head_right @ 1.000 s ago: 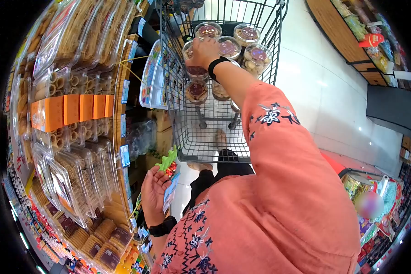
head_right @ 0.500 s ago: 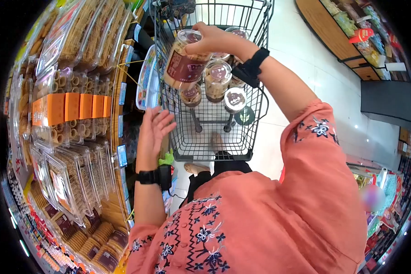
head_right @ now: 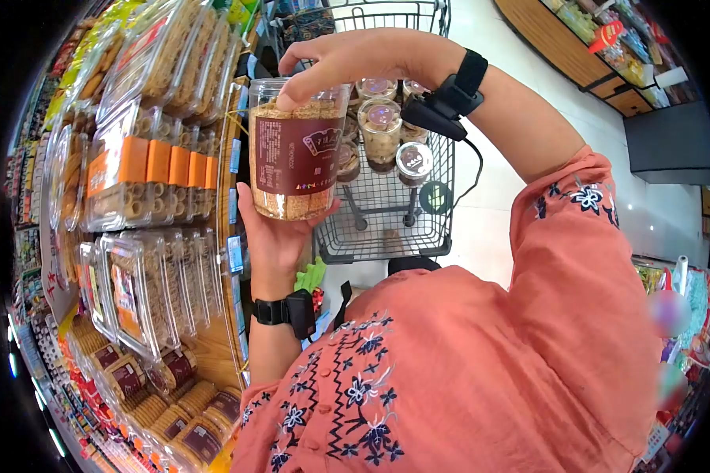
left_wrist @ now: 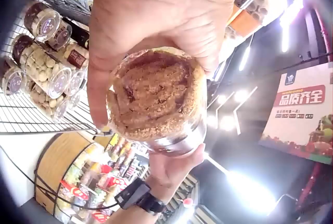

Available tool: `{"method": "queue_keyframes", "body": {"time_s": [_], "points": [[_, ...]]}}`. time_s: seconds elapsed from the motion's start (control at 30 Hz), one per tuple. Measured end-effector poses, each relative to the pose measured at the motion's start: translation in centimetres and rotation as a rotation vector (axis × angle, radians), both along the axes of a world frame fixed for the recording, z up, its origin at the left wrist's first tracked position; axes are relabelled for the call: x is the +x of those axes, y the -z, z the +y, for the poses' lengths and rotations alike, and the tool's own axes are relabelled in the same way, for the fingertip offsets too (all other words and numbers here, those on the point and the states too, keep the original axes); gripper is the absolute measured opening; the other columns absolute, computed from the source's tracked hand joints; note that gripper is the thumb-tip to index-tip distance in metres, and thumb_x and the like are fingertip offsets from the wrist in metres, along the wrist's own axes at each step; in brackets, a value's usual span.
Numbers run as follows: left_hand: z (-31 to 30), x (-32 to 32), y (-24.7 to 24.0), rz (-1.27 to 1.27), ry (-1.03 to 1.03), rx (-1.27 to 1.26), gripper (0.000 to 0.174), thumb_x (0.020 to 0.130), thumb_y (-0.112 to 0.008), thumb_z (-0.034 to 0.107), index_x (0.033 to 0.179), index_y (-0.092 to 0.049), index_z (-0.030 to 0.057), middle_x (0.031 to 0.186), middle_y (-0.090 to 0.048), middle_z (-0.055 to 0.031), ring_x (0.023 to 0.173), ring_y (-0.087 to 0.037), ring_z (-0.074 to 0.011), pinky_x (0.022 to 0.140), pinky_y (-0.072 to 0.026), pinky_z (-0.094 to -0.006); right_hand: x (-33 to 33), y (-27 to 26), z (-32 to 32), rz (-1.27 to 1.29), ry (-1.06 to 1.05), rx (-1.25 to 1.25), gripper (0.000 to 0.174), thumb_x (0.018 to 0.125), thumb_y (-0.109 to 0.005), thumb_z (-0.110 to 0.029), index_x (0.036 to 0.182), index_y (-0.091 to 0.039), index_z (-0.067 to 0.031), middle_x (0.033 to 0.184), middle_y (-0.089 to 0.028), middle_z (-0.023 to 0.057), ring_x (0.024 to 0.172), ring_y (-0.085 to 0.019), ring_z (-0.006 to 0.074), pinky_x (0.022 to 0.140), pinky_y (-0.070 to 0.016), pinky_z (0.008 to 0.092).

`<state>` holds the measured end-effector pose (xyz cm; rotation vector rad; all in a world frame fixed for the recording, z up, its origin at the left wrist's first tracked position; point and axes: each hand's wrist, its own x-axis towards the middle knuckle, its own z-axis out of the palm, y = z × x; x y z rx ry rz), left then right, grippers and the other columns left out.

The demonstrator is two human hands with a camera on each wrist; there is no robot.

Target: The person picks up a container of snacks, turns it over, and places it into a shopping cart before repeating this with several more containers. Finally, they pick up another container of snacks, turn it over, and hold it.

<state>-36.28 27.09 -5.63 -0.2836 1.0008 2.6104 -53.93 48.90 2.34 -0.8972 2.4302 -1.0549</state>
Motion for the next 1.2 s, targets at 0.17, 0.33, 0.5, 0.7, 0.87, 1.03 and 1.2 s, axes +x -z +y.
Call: {"method": "queue_keyframes", "body": {"time_s": [0.17,0.33,0.5,0.7,0.87,1.03,1.2], "points": [[-2.4,3.5,-2.5,0.005,-0.056,0.072,0.077,0.101,-0.038,0.07,0.153,-0.043,0.0133,0.146,-0.056,-0.018,0.126,-0.062,-0.0391,0.096,-0.0546,-0.066,3.6,-4.4,-3.4,-0.072,-0.043,-0.036,0.096,0.078,-0.063,-0.081,0.138,-0.061,-0.0065,0.136,-0.061,0.0234,0.128,-0.058,0.0371,0.091,-0.0541,0.0429],[-4.3,7.0,-5.7,0.067,-0.134,0.083,0.077,0.101,-0.036,0.07,0.151,-0.044,0.0117,0.144,-0.057,-0.0194,0.123,-0.063,-0.0407,0.089,-0.0597,-0.0644,5.8,-7.8,-6.8,-0.001,-0.145,-0.059,0.097,0.079,-0.06,-0.085,0.138,-0.061,-0.0071,0.138,-0.06,0.0207,0.131,-0.055,0.0352,0.088,-0.0554,0.0407],[-6.3,10.5,-9.2,0.113,-0.256,0.055,0.078,0.101,-0.034,0.071,0.153,-0.043,0.0134,0.145,-0.057,-0.0191,0.122,-0.064,-0.0415,0.087,-0.0607,-0.0635,8.5,-11.5,-10.1,0.001,-0.219,-0.135,0.096,0.08,-0.061,-0.083,0.139,-0.061,-0.0071,0.138,-0.061,0.0188,0.131,-0.056,0.0323,0.086,-0.0552,0.0388],[-11.1,13.8,-11.5,0.238,-0.228,0.109,0.079,0.101,-0.033,0.071,0.155,-0.041,0.0137,0.145,-0.057,-0.0199,0.12,-0.065,-0.0432,0.081,-0.0618,-0.0653,12.1,-15.3,-13.7,0.067,-0.387,-0.236,0.083,0.096,-0.059,-0.064,0.153,-0.045,-0.0046,0.145,-0.055,0.0175,0.134,-0.052,0.0281,0.112,-0.0404,0.038],[-14.8,17.5,-13.5,0.318,-0.322,0.026,0.083,0.101,-0.035,0.073,0.155,-0.039,0.0101,0.145,-0.057,-0.0219,0.114,-0.068,-0.0434,0.07,-0.0666,-0.0593,16.0,-16.0,-17.1,-0.025,-0.428,-0.369,0.085,0.095,-0.062,-0.059,0.154,-0.042,-0.0011,0.144,-0.055,0.0144,0.134,-0.05,0.0235,0.112,-0.0392,0.0361],[-17.1,20.8,-15.0,0.414,-0.444,-0.08,0.083,0.102,-0.035,0.071,0.154,-0.038,0.0076,0.144,-0.058,-0.0203,0.112,-0.07,-0.0375,0.069,-0.068,-0.0537,19.8,-16.2,-19.4,-0.187,-0.408,-0.516,0.091,0.089,-0.073,-0.057,0.15,-0.041,0.0036,0.125,-0.061,0.0155,0.115,-0.058,0.0196,0.098,-0.0464,0.0338],[-18.4,23.7,-15.4,0.401,-0.56,-0.146,0.079,0.103,-0.036,0.067,0.152,-0.04,0.0058,0.141,-0.06,-0.0199,0.11,-0.072,-0.0356,0.067,-0.0685,-0.0508,20.8,-14.7,-21.8,-0.29,-0.416,-0.587,0.086,0.091,-0.072,-0.054,0.148,-0.042,0.0033,0.126,-0.061,0.0129,0.12,-0.055,0.0188,0.103,-0.0433,0.0337]]}}
